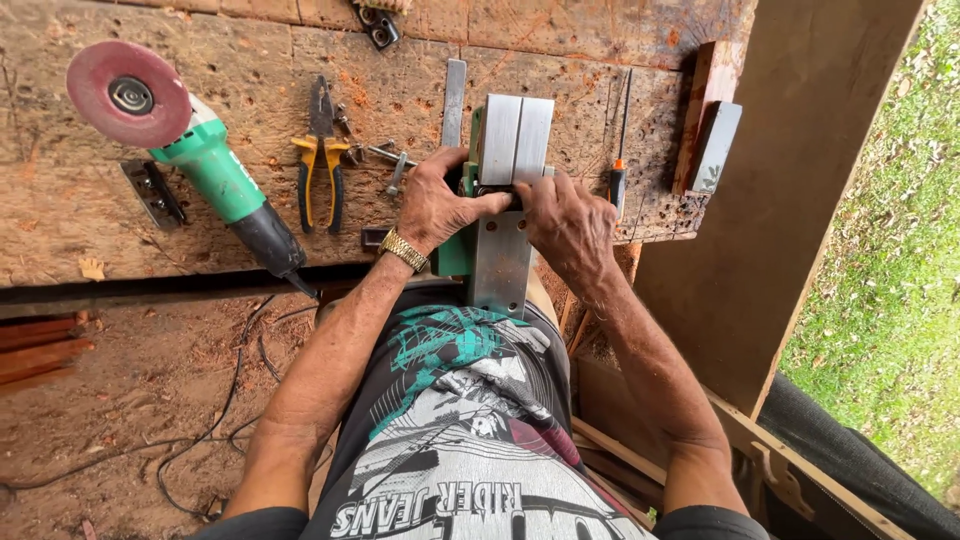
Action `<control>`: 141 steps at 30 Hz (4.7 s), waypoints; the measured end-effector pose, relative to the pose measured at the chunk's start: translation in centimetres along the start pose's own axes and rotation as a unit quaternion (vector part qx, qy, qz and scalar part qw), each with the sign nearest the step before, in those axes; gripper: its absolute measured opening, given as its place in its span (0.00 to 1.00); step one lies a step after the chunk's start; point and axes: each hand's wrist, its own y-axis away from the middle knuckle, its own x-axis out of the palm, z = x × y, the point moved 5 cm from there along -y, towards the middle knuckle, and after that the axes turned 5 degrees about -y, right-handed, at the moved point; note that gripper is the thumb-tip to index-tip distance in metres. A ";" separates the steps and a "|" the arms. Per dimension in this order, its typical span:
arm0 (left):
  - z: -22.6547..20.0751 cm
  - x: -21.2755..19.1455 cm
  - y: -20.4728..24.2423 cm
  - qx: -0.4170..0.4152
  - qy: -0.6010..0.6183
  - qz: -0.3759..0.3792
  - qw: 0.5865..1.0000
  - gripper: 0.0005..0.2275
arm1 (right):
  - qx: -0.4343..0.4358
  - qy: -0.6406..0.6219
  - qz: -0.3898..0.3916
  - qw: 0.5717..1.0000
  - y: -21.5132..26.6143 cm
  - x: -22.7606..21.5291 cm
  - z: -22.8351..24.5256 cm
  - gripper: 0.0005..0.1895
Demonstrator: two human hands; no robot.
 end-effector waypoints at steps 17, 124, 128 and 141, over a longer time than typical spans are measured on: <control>-1.2 -0.5 0.2 -0.021 0.018 0.002 1.000 0.30 | -0.002 -0.024 -0.013 1.000 0.7 0.4 0.2 0.13; 5.0 3.2 1.2 0.123 0.037 -0.033 0.991 0.32 | -0.047 -0.047 0.249 0.966 -17.8 22.6 9.7 0.11; 5.6 3.0 0.5 0.062 0.045 -0.023 0.997 0.23 | -0.046 -0.035 0.265 0.963 -18.0 23.1 8.5 0.04; 5.5 1.4 1.1 0.104 0.068 -0.073 0.990 0.35 | -0.061 -0.224 0.136 0.963 -18.4 15.4 8.4 0.08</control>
